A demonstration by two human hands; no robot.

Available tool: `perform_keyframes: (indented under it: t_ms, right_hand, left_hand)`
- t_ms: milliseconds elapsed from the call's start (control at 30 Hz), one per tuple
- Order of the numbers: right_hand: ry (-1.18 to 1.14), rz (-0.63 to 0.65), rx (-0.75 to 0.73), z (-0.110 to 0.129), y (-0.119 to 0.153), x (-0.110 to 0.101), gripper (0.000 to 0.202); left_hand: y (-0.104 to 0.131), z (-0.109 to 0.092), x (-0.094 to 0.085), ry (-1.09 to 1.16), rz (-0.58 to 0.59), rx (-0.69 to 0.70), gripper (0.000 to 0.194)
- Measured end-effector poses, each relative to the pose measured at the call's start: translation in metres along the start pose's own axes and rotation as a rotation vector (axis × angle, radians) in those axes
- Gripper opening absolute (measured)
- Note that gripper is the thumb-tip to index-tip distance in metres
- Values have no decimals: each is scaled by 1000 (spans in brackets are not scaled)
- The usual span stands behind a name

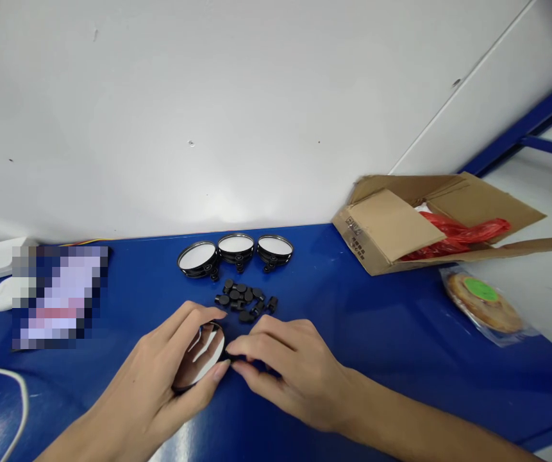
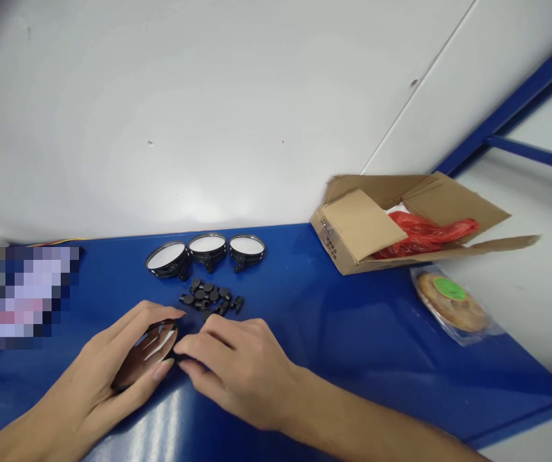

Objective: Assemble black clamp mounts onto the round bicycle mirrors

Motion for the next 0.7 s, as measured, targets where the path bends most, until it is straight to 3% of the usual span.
perform_keyframes:
  t_ms: [200, 533, 700]
  right_hand:
    - [41, -44, -94, 7, 0, -5, 11]
    - [-134, -115, -125, 7, 0, -12, 14]
    - [-236, -132, -153, 10, -1, -14, 10]
  left_hand:
    - [1, -1, 5, 81, 57, -2, 30]
    - [6, 0, 5, 120, 66, -21, 31]
    - [5, 0, 9, 107, 141, 14, 30]
Point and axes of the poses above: each hand's wrist, its own y-axis away from the middle knuckle, its own x-axis out of the palm, z = x × y, the point moved 9 cm from there along -y, towards the middle knuckle, and after that the axes turned 12 degrees about y, right-handed, at the moved point
